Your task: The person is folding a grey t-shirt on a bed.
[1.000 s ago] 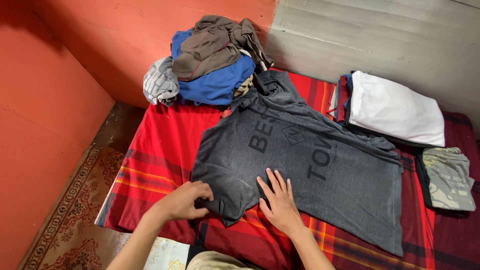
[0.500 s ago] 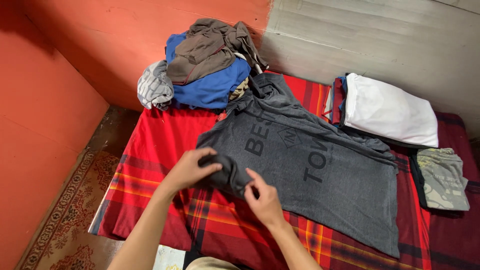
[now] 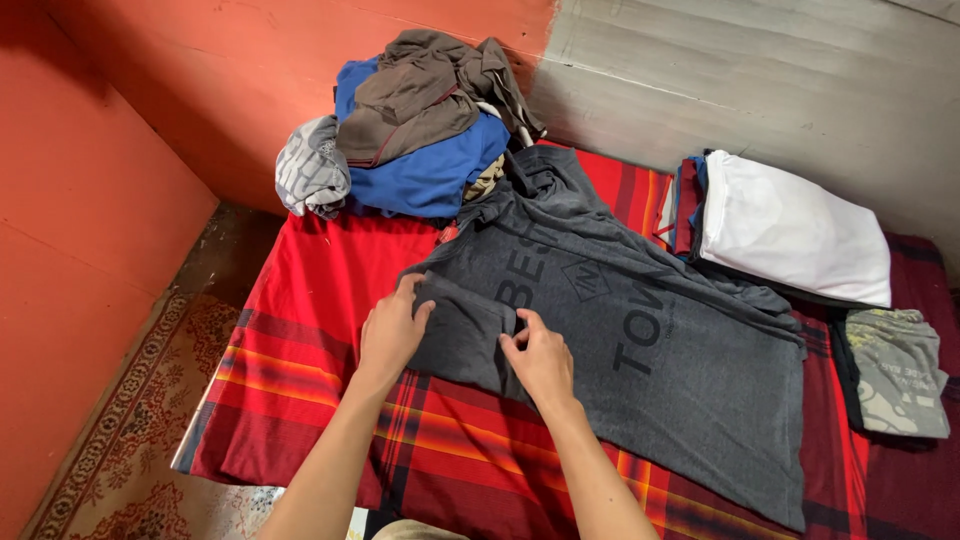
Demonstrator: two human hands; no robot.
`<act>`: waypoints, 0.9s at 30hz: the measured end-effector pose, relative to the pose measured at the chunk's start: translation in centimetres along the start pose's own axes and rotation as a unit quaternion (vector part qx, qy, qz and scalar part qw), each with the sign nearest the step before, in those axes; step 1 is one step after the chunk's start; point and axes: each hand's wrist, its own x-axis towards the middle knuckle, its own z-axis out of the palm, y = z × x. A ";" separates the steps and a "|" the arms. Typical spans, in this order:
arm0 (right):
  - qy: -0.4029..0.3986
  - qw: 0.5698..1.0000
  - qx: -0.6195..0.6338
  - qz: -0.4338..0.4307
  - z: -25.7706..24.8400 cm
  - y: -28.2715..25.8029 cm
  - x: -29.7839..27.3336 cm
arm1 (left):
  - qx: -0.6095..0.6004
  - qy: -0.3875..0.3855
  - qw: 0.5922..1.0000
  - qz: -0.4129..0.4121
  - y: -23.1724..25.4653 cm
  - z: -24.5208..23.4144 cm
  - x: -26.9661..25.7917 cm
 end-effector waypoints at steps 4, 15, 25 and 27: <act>0.050 0.991 0.112 -0.044 0.3 2.3 0.1 | -0.043 0.061 0.994 0.082 -0.9 0.3 -0.4; -0.097 0.992 0.084 0.014 -2.3 2.5 -4.9 | -0.050 0.076 0.996 0.023 -3.1 1.1 -3.8; -0.161 0.975 0.155 -0.019 -2.2 2.9 -7.1 | -0.038 0.081 0.995 0.041 -3.8 -1.5 -3.3; -0.100 0.982 0.151 -0.055 -1.8 2.8 -7.2 | -0.057 0.072 0.995 0.042 -2.5 -2.3 -3.6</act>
